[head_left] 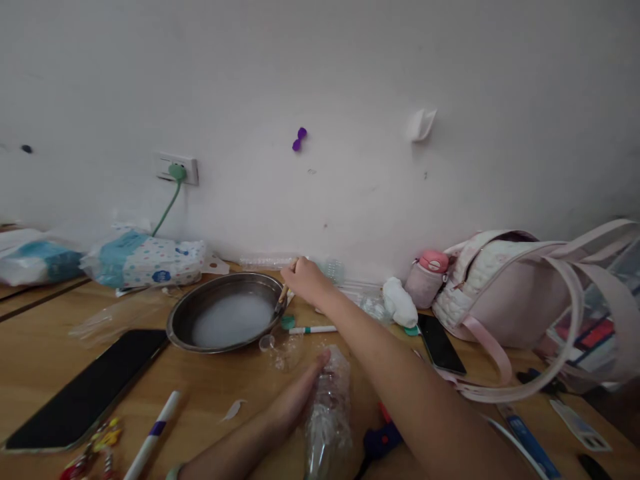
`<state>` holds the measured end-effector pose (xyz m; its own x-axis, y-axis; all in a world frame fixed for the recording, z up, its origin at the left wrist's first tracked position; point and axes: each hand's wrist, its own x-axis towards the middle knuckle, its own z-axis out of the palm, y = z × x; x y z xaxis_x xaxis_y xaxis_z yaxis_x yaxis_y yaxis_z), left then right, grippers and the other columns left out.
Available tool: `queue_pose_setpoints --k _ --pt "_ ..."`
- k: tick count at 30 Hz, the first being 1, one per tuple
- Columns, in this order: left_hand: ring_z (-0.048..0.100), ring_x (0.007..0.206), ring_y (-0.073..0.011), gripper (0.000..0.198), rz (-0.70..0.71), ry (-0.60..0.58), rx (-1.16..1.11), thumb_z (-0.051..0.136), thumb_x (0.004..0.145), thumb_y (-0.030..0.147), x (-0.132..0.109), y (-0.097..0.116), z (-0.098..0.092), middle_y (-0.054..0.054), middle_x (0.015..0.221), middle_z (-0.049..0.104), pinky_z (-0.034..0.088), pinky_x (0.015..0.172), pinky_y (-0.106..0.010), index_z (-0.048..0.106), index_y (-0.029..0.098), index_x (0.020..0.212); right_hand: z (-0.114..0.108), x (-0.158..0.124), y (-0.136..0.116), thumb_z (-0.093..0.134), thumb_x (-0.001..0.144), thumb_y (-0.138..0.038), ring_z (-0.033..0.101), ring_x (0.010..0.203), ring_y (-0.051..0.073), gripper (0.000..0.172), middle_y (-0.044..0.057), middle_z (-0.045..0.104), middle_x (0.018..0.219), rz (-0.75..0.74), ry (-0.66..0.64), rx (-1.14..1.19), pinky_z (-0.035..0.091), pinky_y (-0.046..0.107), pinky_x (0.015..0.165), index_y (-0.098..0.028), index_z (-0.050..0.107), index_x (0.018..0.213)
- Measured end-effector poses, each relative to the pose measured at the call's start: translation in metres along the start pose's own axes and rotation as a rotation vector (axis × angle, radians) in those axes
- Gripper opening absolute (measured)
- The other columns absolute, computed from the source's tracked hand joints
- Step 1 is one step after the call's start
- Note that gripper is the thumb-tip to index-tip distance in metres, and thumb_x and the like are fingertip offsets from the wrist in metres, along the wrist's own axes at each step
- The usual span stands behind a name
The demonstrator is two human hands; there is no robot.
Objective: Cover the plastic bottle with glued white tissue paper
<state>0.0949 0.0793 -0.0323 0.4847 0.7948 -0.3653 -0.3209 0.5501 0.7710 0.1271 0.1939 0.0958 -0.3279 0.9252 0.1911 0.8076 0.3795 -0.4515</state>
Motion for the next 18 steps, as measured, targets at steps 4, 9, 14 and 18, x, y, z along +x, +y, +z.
queue_pose_setpoints --k 4,9,14,18 --pt "0.053 0.052 -0.0139 0.051 -0.006 0.01 -0.03 0.057 0.067 0.067 -0.002 0.001 0.0 0.001 0.054 0.06 0.041 0.058 -0.026 0.059 0.017 0.068 -0.009 -0.002 0.002 0.053 0.089 -0.034 0.061 0.082 0.017 0.022 0.003 0.064 0.088 -0.015 0.079 0.027 0.049 0.036 0.076 -0.014 0.06 0.086" --pt "0.055 0.055 -0.0159 0.053 -0.015 0.01 -0.026 0.054 0.069 0.068 -0.004 0.001 0.001 -0.001 0.057 0.061 0.041 0.059 -0.028 0.06 0.016 0.069 -0.021 -0.003 0.003 0.056 0.087 -0.032 0.061 0.08 0.016 0.019 0.002 0.063 0.084 -0.024 0.131 0.067 0.048 0.036 0.075 -0.014 0.059 0.081" --pt "0.053 0.053 -0.0148 0.049 0.002 -0.002 -0.023 0.052 0.074 0.065 -0.004 0.0 0.0 0.0 0.059 0.061 0.04 0.059 -0.027 0.061 0.017 0.066 -0.026 -0.003 0.004 0.054 0.088 -0.03 0.06 0.078 0.016 0.017 0.002 0.062 0.084 0.005 0.23 0.129 0.048 0.034 0.073 -0.014 0.058 0.084" --pt "0.053 0.053 -0.0149 0.051 0.007 -0.019 -0.001 0.05 0.073 0.067 -0.003 0.001 0.0 0.0 0.057 0.06 0.041 0.06 -0.027 0.06 0.017 0.065 -0.016 -0.002 0.005 0.053 0.089 -0.03 0.06 0.079 0.016 0.017 0.002 0.062 0.086 0.029 0.251 0.174 0.049 0.034 0.073 -0.014 0.058 0.09"
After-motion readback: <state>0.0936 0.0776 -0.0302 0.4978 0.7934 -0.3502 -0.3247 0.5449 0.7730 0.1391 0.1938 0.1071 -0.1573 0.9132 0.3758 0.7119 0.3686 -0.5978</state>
